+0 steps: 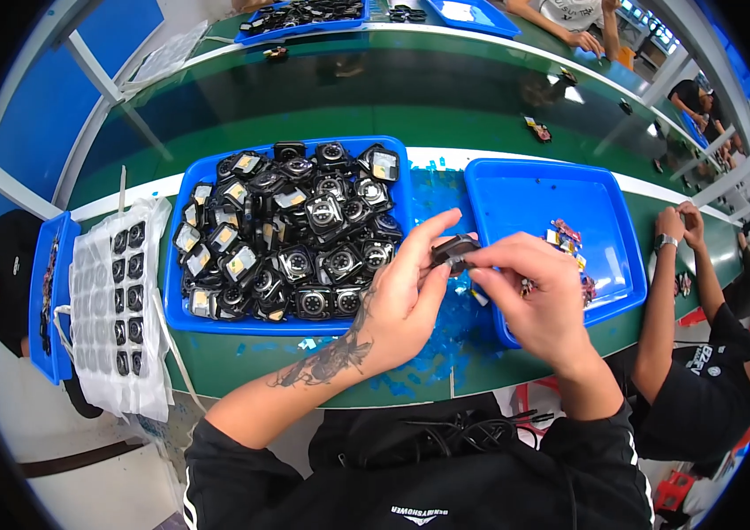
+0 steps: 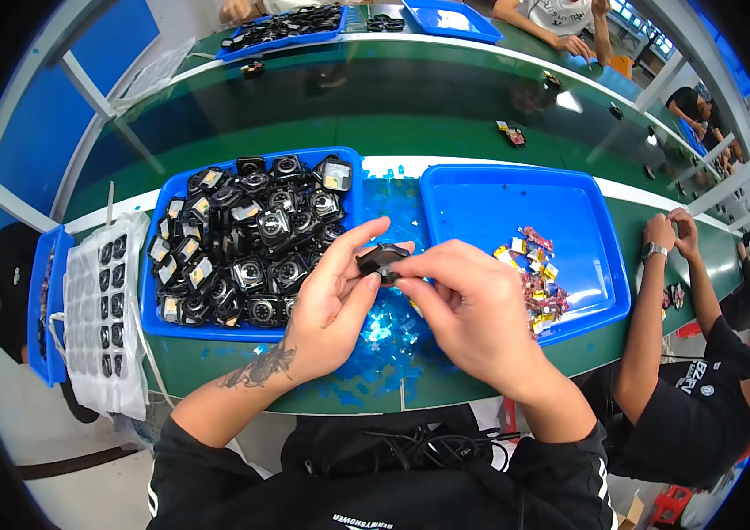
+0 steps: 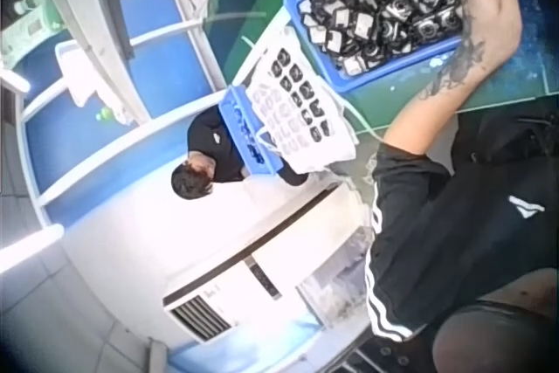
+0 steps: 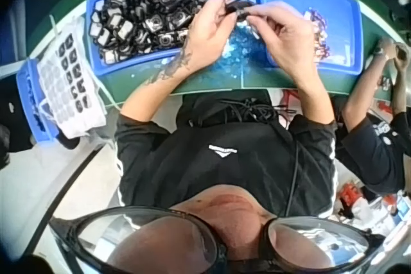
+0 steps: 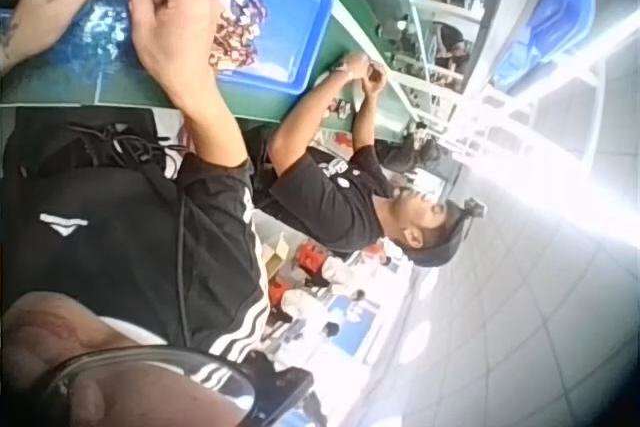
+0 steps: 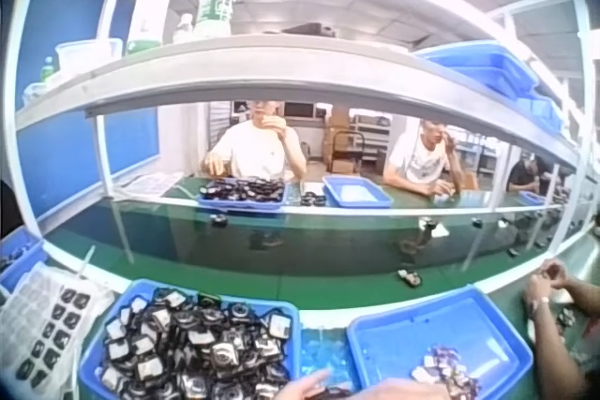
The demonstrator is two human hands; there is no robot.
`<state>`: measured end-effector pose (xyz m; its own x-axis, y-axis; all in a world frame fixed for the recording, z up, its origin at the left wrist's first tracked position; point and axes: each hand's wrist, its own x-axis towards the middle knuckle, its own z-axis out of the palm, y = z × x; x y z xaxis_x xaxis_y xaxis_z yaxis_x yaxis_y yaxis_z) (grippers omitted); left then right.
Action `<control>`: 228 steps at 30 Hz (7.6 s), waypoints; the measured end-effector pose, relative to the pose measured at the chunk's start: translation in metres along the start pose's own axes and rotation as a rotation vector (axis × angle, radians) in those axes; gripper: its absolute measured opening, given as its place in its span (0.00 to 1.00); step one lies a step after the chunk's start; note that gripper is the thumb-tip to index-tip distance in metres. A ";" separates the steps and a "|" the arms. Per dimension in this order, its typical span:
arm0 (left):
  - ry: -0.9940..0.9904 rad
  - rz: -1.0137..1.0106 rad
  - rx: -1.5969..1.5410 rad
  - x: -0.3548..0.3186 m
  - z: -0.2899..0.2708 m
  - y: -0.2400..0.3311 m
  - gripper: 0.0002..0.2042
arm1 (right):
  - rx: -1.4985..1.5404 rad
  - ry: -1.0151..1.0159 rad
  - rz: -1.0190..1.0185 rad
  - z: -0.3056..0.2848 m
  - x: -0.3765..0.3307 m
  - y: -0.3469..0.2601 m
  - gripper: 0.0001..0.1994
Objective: The recorder is assembling small electronic housing components by inserting circuit boards or batteries into black casings and adding adhesive or small parts.
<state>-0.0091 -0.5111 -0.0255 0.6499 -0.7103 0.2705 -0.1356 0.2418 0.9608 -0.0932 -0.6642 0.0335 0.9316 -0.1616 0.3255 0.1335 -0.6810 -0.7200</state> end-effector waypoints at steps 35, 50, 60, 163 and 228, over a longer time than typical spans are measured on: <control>-0.071 -0.059 0.036 -0.005 0.002 0.007 0.21 | -0.157 0.131 -0.022 -0.005 0.007 0.000 0.12; -0.050 -0.043 -0.092 -0.001 -0.002 0.010 0.16 | 0.556 -0.031 0.239 -0.008 -0.013 0.016 0.06; 0.038 0.310 0.495 0.002 0.000 0.012 0.17 | 0.771 -0.127 0.302 -0.010 -0.014 0.022 0.08; 0.258 -0.080 -0.417 -0.027 -0.005 -0.010 0.26 | 0.050 -0.013 -0.499 0.041 0.079 -0.013 0.13; 0.114 -0.610 -0.520 0.009 -0.011 0.022 0.08 | 0.054 -0.238 0.208 -0.017 0.012 0.034 0.08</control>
<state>0.0014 -0.5049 -0.0022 0.5728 -0.7516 -0.3272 0.6143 0.1293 0.7784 -0.0832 -0.7012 0.0229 0.9929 -0.1173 0.0205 -0.0559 -0.6112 -0.7895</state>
